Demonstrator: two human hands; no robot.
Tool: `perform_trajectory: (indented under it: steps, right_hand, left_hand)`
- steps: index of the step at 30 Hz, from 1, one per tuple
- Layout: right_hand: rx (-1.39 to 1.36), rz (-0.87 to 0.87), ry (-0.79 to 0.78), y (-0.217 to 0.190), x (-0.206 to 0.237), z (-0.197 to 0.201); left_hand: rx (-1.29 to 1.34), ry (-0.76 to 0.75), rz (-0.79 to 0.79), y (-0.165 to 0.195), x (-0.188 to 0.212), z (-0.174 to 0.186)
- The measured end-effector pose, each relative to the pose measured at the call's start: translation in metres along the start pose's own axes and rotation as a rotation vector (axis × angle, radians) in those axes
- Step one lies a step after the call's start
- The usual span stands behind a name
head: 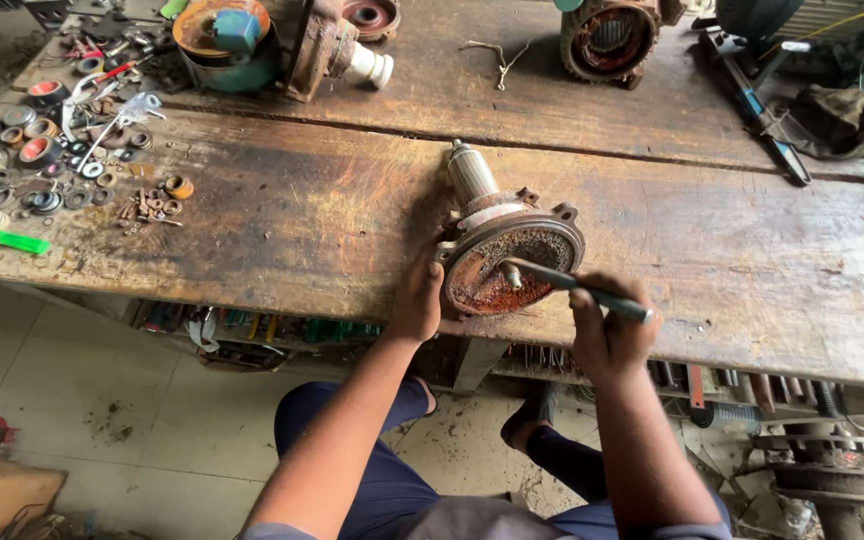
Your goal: The person holds a rusty circular machine part on a wooden workbench and scrapes its surface with a handheld metal tool, rotating the part to work around it. They continue scraping the rusted face throughout the episode, occasionally repositioning the part and the tool.
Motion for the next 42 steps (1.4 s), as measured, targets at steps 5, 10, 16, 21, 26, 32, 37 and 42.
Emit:
perform_trajectory:
  steps: [5,10,16,21,26,32,37,42]
  right_hand:
    - [0.146,0.178,0.035,-0.004,0.009,-0.008]
    - [-0.009,0.051,0.058,0.02,0.016,-0.034]
    - [-0.077,-0.058,0.065,0.037,0.021,-0.041]
    - [0.071,-0.01,-0.003,0.029,0.02,-0.041]
    - [-0.144,-0.136,0.001,0.032,0.015,-0.04]
    - [-0.26,-0.311,0.019,0.048,0.018,-0.044]
    - [-0.307,-0.321,0.116,0.047,0.018,-0.041]
    - [-0.434,-0.225,0.173,0.037,0.014,-0.04]
  left_hand:
    - [0.069,-0.014,0.011,-0.003,0.001,0.0]
    - [-0.181,0.036,0.057,-0.007,0.001,0.004]
    - [-0.011,0.02,0.028,-0.01,0.002,0.006]
    - [-0.008,0.021,0.09,-0.013,0.003,0.008]
    - [-0.042,0.038,0.068,-0.014,0.004,0.009]
    - [-0.05,0.038,0.084,-0.015,0.005,0.01]
    - [-0.085,0.039,0.058,-0.014,0.006,0.01]
    - [-0.037,0.027,-0.008,-0.013,0.006,0.009]
Point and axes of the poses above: each hand's wrist, its own x-axis away from the middle knuckle, its own z-axis out of the back of the hand, y = z × x, the point moved 3 cm from there along -x, towards the middle knuckle, and after that the axes turned 4 degrees about -z, right-handed, at the moved point
